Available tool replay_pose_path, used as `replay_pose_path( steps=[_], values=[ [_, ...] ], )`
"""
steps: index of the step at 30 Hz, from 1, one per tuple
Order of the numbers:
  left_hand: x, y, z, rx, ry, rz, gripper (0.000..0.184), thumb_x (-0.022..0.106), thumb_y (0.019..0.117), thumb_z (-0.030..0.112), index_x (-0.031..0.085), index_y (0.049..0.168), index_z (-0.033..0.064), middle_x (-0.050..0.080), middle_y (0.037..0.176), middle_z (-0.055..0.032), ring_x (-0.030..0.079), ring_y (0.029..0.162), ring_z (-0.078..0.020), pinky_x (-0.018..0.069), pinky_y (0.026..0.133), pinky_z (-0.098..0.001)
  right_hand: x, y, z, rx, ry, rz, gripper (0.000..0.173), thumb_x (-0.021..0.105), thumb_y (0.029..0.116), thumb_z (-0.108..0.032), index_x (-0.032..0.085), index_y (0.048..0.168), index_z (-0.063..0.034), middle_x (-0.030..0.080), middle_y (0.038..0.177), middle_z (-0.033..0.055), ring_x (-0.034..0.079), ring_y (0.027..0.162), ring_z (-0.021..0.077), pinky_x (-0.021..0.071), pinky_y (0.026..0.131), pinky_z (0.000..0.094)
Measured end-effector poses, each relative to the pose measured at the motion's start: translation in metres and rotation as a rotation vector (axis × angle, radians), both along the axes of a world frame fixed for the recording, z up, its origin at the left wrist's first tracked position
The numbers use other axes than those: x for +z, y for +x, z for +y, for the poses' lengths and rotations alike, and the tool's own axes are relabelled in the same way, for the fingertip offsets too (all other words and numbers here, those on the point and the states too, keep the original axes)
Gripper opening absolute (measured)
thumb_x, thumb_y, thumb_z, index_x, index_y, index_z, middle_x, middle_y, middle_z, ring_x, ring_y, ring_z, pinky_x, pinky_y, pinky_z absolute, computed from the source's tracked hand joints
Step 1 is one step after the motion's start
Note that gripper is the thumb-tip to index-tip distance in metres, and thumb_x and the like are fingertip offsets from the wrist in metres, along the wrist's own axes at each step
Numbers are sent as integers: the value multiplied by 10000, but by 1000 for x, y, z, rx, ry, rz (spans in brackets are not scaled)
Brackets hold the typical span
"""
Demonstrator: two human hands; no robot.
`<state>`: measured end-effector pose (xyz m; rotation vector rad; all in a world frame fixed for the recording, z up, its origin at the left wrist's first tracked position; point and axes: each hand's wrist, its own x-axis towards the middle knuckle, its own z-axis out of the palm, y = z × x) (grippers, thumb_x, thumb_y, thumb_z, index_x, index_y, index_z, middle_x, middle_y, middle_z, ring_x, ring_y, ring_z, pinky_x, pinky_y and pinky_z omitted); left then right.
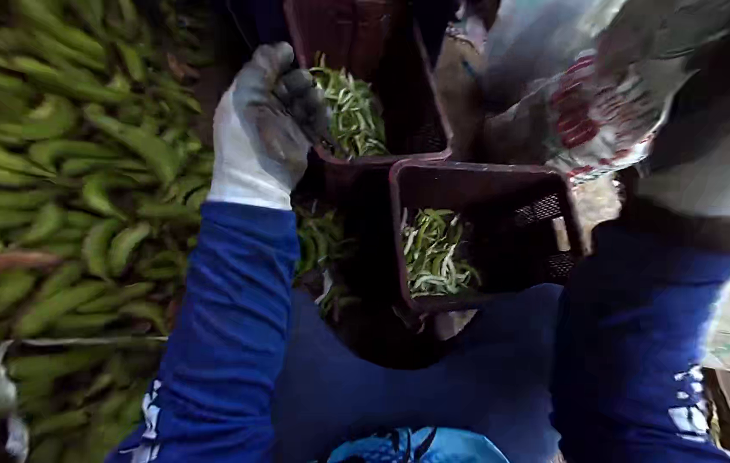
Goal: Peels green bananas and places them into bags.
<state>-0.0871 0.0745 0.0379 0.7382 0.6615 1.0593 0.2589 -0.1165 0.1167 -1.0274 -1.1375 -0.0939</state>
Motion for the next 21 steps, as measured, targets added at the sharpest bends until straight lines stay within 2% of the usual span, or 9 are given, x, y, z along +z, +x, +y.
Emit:
replay_pose_path(
  steps=[1, 3, 6, 8, 9, 12, 14, 17, 21],
  values=[
    [1, -10, 1, 15, 5, -6, 272, 406, 1096, 278, 563, 1245, 113, 669, 973, -41, 683, 863, -200, 598, 817, -412, -19, -70, 15, -42, -69, 127, 386, 650, 996, -85, 468, 1286, 93, 663, 1006, 122, 693, 836, 205, 634, 733, 391],
    [1, -30, 2, 31, -3, -46, 250, 419, 1093, 261, 569, 1214, 102, 673, 956, -58, 694, 858, -214, 609, 824, -433, -73, -171, 38, -47, -323, 354, 369, 727, 935, -106, 538, 1230, 10, 679, 935, 53, 687, 768, 162, 634, 686, 378],
    [0, -53, 7, 64, -20, -126, 238, 430, 1091, 252, 595, 1127, 84, 658, 924, -81, 680, 826, -230, 608, 807, -448, -205, -243, 60, 42, -886, 519, 333, 749, 928, -290, 662, 1133, -41, 719, 902, 78, 710, 781, 190, 632, 721, 422],
    [0, -63, 10, 108, -35, -155, 248, 420, 1091, 247, 586, 1076, 64, 663, 919, -107, 685, 807, -243, 615, 789, -455, -294, -273, 60, 66, -1370, 362, 337, 704, 930, -322, 686, 1132, -54, 717, 982, 146, 700, 913, 287, 581, 831, 535],
    [0, -67, 11, 118, -29, -169, 282, 368, 1099, 242, 573, 1058, 52, 655, 919, -119, 681, 806, -249, 612, 791, -458, -329, -283, 54, 110, -1609, 241, 374, 685, 933, -316, 684, 1194, -49, 712, 1075, 196, 684, 1023, 352, 543, 902, 598],
    [1, -73, 12, 121, -9, -196, 357, 265, 1115, 215, 544, 985, 34, 646, 850, -133, 676, 775, -250, 604, 772, -449, -383, -290, 17, 215, -2130, 2, 514, 637, 975, -353, 609, 1361, -13, 625, 1359, 228, 581, 1292, 370, 456, 1079, 577],
    [0, -75, 14, 105, 12, -208, 387, 231, 1118, 196, 543, 972, 19, 647, 836, -142, 680, 765, -249, 609, 762, -432, -394, -286, -3, 287, -2271, -23, 497, 583, 1027, -319, 587, 1370, 40, 578, 1428, 233, 535, 1355, 353, 418, 1126, 534],
    [-4, -74, 20, 97, 10, -247, 391, 220, 1113, 168, 522, 936, -6, 627, 804, -169, 673, 732, -270, 611, 740, -435, -411, -280, -8, 335, -2264, 29, 485, 524, 1073, -318, 586, 1372, 58, 568, 1445, 240, 516, 1378, 348, 389, 1154, 518],
    [-3, -69, 26, 66, -13, -190, 290, 334, 1099, 123, 556, 979, -18, 647, 850, -163, 679, 735, -248, 615, 714, -407, -414, -289, 23, 31, -2098, 136, 495, 699, 950, -315, 630, 1329, -4, 632, 1349, 221, 579, 1298, 347, 450, 1098, 529]
  ],
)
